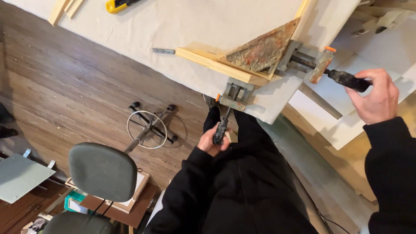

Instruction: Assembling wooden frame pieces using wood glue and a miter clamp at a workshop station.

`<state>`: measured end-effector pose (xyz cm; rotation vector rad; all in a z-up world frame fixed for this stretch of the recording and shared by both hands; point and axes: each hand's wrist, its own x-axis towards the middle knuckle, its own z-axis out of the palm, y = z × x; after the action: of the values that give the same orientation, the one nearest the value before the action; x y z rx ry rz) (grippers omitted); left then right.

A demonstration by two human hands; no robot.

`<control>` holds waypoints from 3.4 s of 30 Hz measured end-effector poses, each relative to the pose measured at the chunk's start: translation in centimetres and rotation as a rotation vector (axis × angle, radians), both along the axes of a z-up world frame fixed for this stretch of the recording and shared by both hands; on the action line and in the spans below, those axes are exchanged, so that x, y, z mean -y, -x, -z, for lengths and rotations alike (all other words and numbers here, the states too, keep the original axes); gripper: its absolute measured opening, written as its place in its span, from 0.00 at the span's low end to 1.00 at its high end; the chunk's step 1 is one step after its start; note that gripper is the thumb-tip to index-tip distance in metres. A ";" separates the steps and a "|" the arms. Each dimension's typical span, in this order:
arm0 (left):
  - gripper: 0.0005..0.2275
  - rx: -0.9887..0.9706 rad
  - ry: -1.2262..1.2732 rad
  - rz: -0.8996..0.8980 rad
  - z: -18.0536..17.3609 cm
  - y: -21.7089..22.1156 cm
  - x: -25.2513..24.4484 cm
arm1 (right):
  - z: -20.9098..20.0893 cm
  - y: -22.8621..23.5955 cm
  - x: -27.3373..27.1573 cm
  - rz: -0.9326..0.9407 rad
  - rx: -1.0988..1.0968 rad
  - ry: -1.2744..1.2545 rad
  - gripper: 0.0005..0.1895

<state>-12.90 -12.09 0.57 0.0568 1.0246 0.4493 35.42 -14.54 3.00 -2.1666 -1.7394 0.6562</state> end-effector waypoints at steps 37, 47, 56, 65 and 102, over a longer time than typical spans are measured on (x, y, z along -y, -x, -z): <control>0.42 -0.856 -1.671 0.651 -3.6 -10.8 -20.9 | 1.5 -1.8 -2.4 0.440 -0.904 0.475 0.31; 0.28 -1.199 -1.711 0.342 -8.8 -6.0 -10.4 | 3.4 -3.9 -2.5 0.604 -1.128 0.672 0.22; 0.18 -1.251 -1.086 0.501 -4.1 -0.6 2.4 | -1.8 -0.3 -3.9 0.353 -0.927 0.416 0.16; 0.20 -0.491 -0.704 0.244 -4.6 0.4 -2.8 | -7.2 2.9 -8.7 0.061 -0.139 0.089 0.29; 0.16 -0.991 -2.051 0.342 -34.8 -1.3 -20.5 | -31.2 24.5 -19.9 -0.279 -0.650 -0.310 0.19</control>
<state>-11.58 8.43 35.41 2.4269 1.0102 1.0185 10.92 5.35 34.21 -1.3122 -1.6395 0.9514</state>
